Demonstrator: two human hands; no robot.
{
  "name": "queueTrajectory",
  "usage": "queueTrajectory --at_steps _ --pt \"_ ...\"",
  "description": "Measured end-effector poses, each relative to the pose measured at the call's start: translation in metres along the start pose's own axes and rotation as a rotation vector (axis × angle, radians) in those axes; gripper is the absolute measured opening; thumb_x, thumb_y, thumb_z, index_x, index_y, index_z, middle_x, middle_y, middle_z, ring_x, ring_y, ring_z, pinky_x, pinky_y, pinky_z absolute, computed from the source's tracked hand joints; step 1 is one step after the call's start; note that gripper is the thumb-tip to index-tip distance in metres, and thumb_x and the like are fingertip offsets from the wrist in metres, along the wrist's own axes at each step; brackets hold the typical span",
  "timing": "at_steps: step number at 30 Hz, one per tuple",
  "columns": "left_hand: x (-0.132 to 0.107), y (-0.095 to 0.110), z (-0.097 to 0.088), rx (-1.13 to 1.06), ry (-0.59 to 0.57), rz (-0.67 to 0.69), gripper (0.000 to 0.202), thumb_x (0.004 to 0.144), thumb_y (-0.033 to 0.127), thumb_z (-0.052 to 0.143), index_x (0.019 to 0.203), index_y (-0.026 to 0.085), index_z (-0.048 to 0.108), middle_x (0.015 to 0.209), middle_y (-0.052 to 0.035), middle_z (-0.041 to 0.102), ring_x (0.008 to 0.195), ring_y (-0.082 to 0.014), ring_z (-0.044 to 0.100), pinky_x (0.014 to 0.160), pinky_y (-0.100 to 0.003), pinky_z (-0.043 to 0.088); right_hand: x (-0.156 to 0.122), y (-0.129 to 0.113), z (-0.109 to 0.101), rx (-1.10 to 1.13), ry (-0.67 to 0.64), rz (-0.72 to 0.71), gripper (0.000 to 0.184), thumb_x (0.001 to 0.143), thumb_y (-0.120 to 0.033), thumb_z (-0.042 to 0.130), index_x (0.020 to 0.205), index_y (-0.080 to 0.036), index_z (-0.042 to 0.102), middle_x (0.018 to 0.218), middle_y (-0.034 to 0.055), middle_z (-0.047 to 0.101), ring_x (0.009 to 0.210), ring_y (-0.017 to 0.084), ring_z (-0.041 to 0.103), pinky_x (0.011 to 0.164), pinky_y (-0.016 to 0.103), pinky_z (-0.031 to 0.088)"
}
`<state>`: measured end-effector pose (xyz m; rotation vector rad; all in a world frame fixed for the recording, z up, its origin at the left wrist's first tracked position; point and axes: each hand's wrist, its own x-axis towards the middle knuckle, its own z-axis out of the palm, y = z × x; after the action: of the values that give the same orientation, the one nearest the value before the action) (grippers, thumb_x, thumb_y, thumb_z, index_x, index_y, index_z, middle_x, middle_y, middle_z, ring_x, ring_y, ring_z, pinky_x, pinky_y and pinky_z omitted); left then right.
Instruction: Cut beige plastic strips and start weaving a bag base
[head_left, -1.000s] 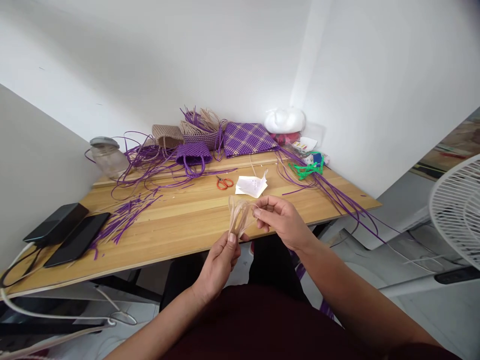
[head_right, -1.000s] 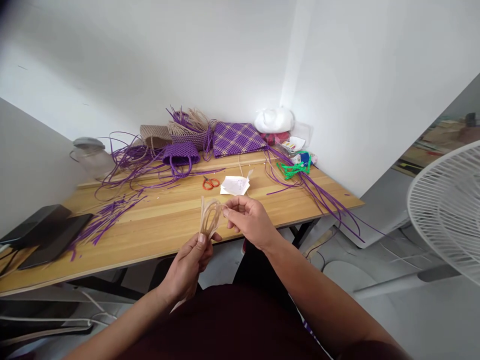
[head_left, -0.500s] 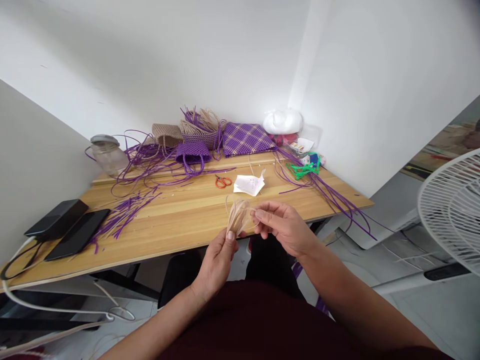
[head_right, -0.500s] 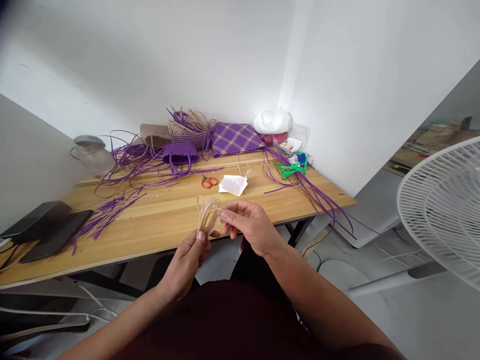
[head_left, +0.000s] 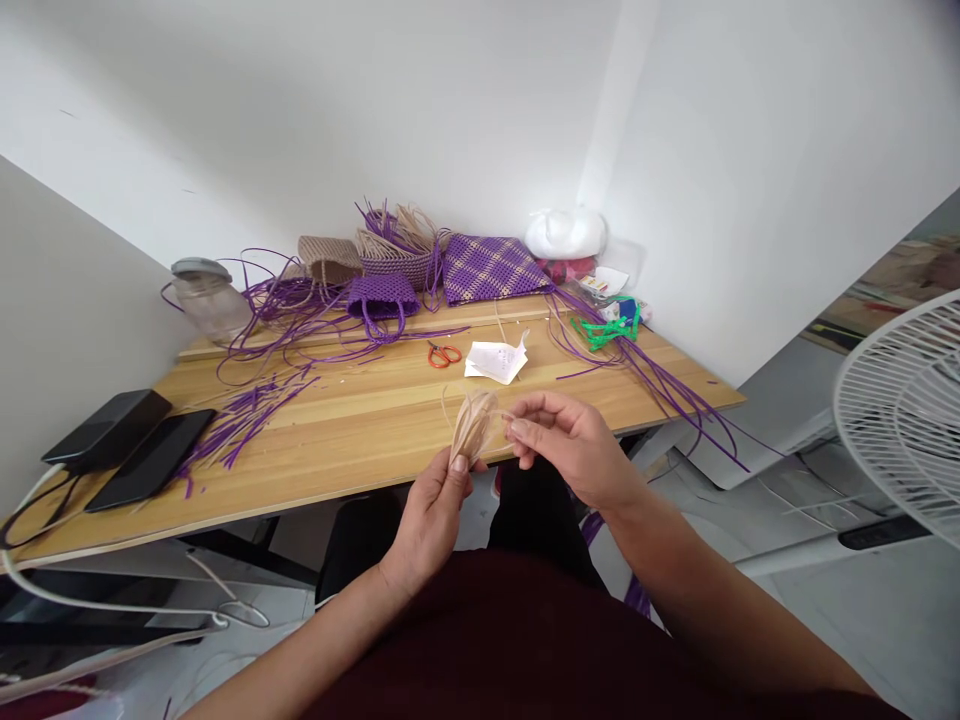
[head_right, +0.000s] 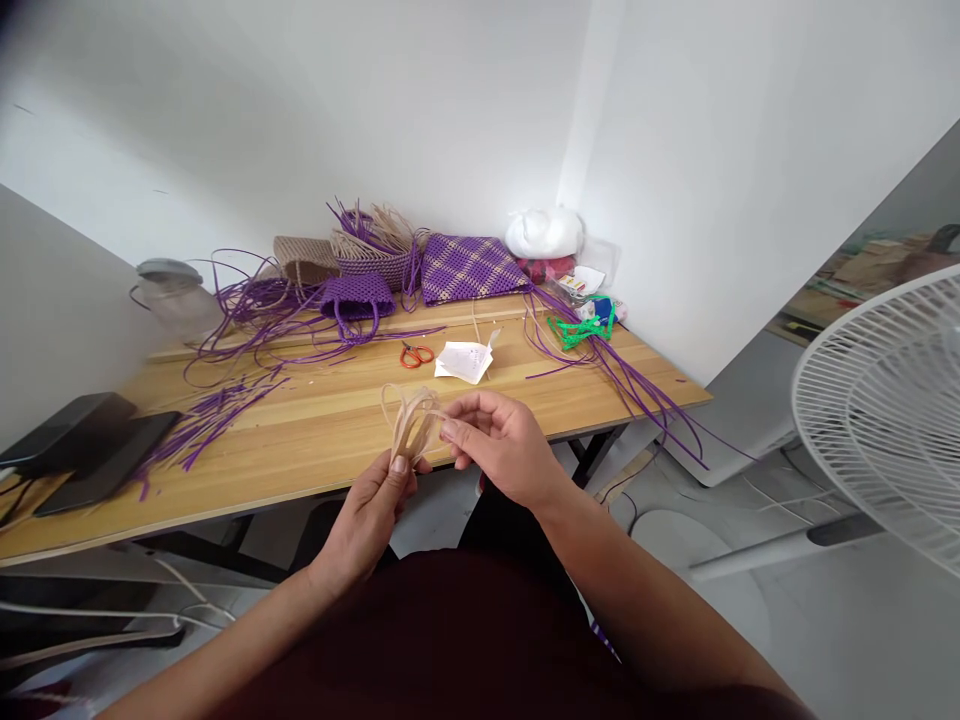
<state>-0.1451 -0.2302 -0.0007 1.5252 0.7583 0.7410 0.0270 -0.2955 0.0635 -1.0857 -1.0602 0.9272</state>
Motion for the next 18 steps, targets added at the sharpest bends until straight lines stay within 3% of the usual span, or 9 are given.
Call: queueTrajectory --at_steps 6,10,12,15,17,18 --pt "-0.001 0.000 0.002 0.232 0.070 0.141 0.035 0.098 0.046 0.039 0.097 0.019 0.062 0.076 -0.0011 0.055 0.069 -0.0149 0.048 0.064 -0.025 0.039 -0.001 0.006 0.005 -0.503 0.254 -0.322 0.012 0.087 -0.027 0.065 0.095 -0.018 0.064 0.081 0.0031 0.070 0.067 0.014 0.065 0.064 0.026 0.053" --pt "0.000 0.001 -0.001 0.303 0.096 0.179 0.030 0.097 0.041 0.041 0.101 0.021 0.063 0.086 -0.0033 0.064 0.078 -0.0183 0.055 0.074 -0.028 0.042 -0.004 0.001 0.000 -0.813 0.229 -0.458 0.010 0.089 -0.021 0.059 0.090 -0.020 0.069 0.089 0.0055 0.067 0.081 0.017 0.063 0.075 0.029 0.049" --pt "0.001 0.000 -0.003 0.311 0.110 0.181 0.029 0.097 0.041 0.041 0.103 0.021 0.062 0.086 -0.0035 0.064 0.078 -0.0190 0.055 0.074 -0.028 0.042 -0.006 -0.004 -0.003 -0.746 0.075 -0.320 0.009 0.087 -0.023 0.063 0.083 -0.020 0.070 0.086 0.0056 0.063 0.076 0.016 0.058 0.069 0.029 0.047" --pt "0.000 -0.004 -0.005 0.332 0.095 0.189 0.028 0.098 0.041 0.042 0.102 0.021 0.061 0.077 -0.0017 0.060 0.069 -0.0180 0.052 0.068 -0.028 0.039 -0.008 -0.008 -0.007 -0.239 -0.233 0.103 0.017 0.084 -0.034 0.069 0.081 -0.017 0.066 0.068 0.0011 0.056 0.056 0.011 0.048 0.054 0.024 0.040" --pt "-0.002 -0.005 -0.005 0.326 0.076 0.188 0.027 0.097 0.041 0.043 0.100 0.021 0.061 0.074 -0.0009 0.058 0.066 -0.0170 0.049 0.065 -0.028 0.038 -0.007 -0.007 -0.008 0.120 -0.305 0.285 0.022 0.083 -0.038 0.071 0.083 -0.016 0.063 0.064 -0.0010 0.053 0.054 0.009 0.046 0.053 0.022 0.039" --pt "-0.003 -0.005 -0.004 0.307 0.065 0.188 0.027 0.097 0.041 0.044 0.100 0.021 0.061 0.076 -0.0012 0.058 0.067 -0.0169 0.049 0.067 -0.028 0.039 -0.006 -0.006 -0.008 0.228 -0.293 0.311 0.023 0.082 -0.037 0.072 0.085 -0.016 0.063 0.065 -0.0010 0.053 0.056 0.009 0.048 0.054 0.022 0.040"
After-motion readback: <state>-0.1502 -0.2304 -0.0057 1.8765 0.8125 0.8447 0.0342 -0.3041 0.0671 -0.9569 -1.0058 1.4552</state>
